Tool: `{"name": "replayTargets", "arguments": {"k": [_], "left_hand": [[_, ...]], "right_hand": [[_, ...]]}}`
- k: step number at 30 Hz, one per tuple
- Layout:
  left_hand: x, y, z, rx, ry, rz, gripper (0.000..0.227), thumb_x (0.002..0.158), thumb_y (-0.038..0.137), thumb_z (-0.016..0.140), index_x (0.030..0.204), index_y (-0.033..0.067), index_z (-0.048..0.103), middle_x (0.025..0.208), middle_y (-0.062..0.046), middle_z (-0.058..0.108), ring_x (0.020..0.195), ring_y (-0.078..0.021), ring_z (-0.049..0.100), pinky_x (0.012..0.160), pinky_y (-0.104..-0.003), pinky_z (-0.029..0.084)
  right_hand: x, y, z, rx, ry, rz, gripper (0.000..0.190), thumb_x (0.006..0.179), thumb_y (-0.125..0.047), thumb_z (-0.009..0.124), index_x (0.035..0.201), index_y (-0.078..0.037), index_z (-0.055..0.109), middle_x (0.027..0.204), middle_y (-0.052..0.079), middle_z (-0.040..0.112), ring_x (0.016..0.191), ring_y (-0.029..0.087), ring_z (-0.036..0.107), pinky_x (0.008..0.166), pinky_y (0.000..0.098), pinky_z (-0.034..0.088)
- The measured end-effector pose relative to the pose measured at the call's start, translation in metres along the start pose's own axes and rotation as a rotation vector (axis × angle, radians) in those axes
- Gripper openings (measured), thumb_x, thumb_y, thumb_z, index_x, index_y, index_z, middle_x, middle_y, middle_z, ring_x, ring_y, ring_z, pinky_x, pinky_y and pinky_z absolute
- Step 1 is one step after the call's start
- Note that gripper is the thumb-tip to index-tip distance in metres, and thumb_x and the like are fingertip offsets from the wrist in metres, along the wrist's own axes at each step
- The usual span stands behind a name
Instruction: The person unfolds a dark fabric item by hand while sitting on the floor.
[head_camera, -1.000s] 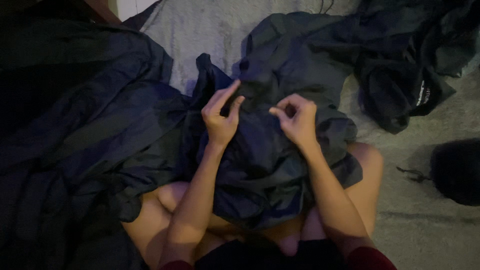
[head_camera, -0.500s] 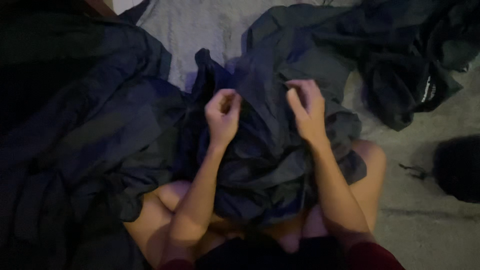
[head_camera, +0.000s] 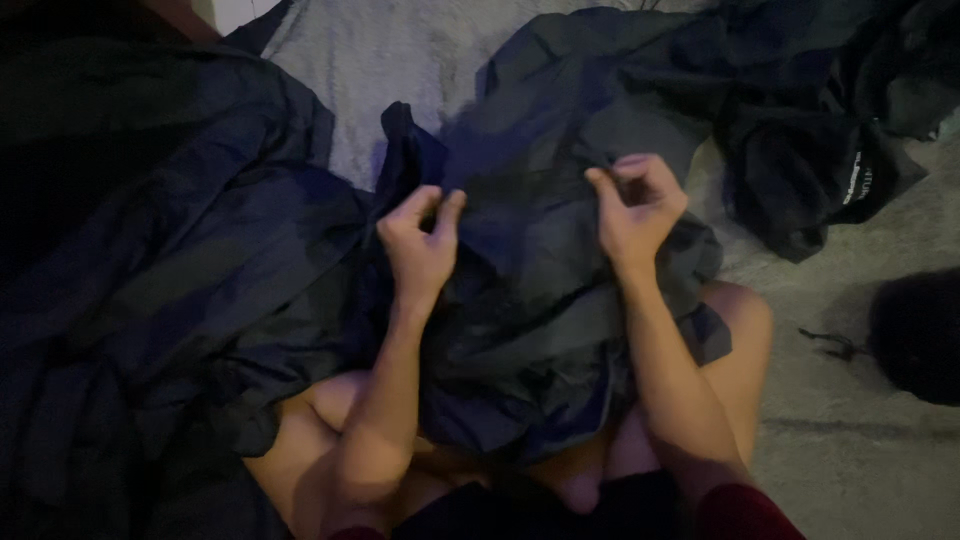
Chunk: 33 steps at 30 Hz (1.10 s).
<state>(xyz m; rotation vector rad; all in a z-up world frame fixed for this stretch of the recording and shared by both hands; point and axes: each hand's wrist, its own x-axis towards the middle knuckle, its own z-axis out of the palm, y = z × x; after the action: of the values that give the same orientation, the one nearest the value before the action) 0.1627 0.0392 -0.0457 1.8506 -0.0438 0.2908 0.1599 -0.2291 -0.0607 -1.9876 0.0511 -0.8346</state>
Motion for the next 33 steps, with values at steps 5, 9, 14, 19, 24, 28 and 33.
{"name": "replayTargets", "arguments": {"k": [5, 9, 14, 19, 24, 28, 33], "left_hand": [[0.000, -0.025, 0.006, -0.012, 0.060, 0.000, 0.026, 0.106, 0.016, 0.081, 0.081, 0.0114, 0.076, 0.065, -0.005, 0.074, 0.069, -0.0224, 0.079, 0.060, -0.032, 0.057], [0.002, -0.012, 0.002, -0.001, 0.097, -0.013, 0.018, 0.108, 0.022, 0.078, 0.095, 0.0104, 0.077, 0.070, -0.007, 0.076, 0.066, -0.0226, 0.077, 0.063, -0.035, 0.059], [0.000, 0.038, -0.013, -0.018, -0.006, -0.044, 0.058, 0.099, 0.047, 0.082, 0.134, 0.0043, 0.064, 0.106, -0.026, 0.078, 0.100, -0.0454, 0.077, 0.091, -0.050, 0.061], [-0.015, 0.007, 0.010, 0.263, -0.249, -0.059, 0.038, 0.096, 0.039, 0.088, 0.090, 0.0023, 0.080, 0.061, -0.019, 0.070, 0.063, -0.0451, 0.074, 0.053, -0.046, 0.055], [-0.009, 0.015, 0.004, 0.244, 0.062, 0.167, 0.027, 0.084, 0.029, 0.101, 0.086, 0.0094, 0.081, 0.066, -0.015, 0.074, 0.067, -0.0419, 0.075, 0.055, -0.044, 0.059], [-0.003, 0.034, -0.004, 0.133, 0.171, 0.289, 0.025, 0.090, 0.033, 0.099, 0.082, 0.0155, 0.083, 0.052, 0.005, 0.063, 0.054, -0.0221, 0.072, 0.058, -0.028, 0.060], [0.005, 0.016, 0.004, 0.175, 0.128, 0.303, 0.027, 0.094, 0.022, 0.096, 0.106, 0.0043, 0.080, 0.078, -0.013, 0.071, 0.076, -0.0376, 0.075, 0.069, -0.045, 0.061]], "right_hand": [[0.008, -0.037, -0.006, -0.033, 0.063, -0.104, 0.019, 0.098, -0.002, 0.097, 0.098, -0.006, 0.078, 0.097, 0.014, 0.073, 0.087, 0.036, 0.074, 0.076, 0.0392, 0.056], [-0.006, -0.079, -0.012, -0.092, -0.115, -0.048, 0.041, 0.085, -0.028, 0.108, 0.082, -0.011, 0.070, 0.071, 0.006, 0.067, 0.058, 0.029, 0.064, 0.058, 0.0348, 0.048], [-0.012, -0.084, -0.010, -0.264, -0.542, 0.306, 0.096, 0.067, -0.045, 0.109, 0.133, 0.007, 0.062, 0.117, 0.033, 0.065, 0.096, 0.054, 0.073, 0.081, 0.0635, 0.059], [-0.044, -0.029, 0.010, -0.161, -0.621, 0.239, 0.042, 0.077, -0.020, 0.101, 0.098, 0.000, 0.071, 0.078, 0.020, 0.070, 0.075, 0.047, 0.072, 0.069, 0.0530, 0.056], [-0.024, -0.020, -0.001, -0.058, -0.278, 0.102, 0.026, 0.089, -0.011, 0.099, 0.089, -0.008, 0.073, 0.070, 0.013, 0.067, 0.067, 0.034, 0.069, 0.067, 0.0418, 0.053], [0.020, -0.034, -0.042, -0.138, 0.059, -0.227, 0.020, 0.098, -0.010, 0.104, 0.096, -0.006, 0.084, 0.090, 0.012, 0.080, 0.084, 0.033, 0.078, 0.078, 0.0396, 0.060], [0.011, -0.055, -0.019, -0.074, -0.066, -0.040, 0.029, 0.104, -0.009, 0.092, 0.125, 0.003, 0.076, 0.103, 0.022, 0.071, 0.086, 0.042, 0.073, 0.072, 0.0485, 0.060]]}}
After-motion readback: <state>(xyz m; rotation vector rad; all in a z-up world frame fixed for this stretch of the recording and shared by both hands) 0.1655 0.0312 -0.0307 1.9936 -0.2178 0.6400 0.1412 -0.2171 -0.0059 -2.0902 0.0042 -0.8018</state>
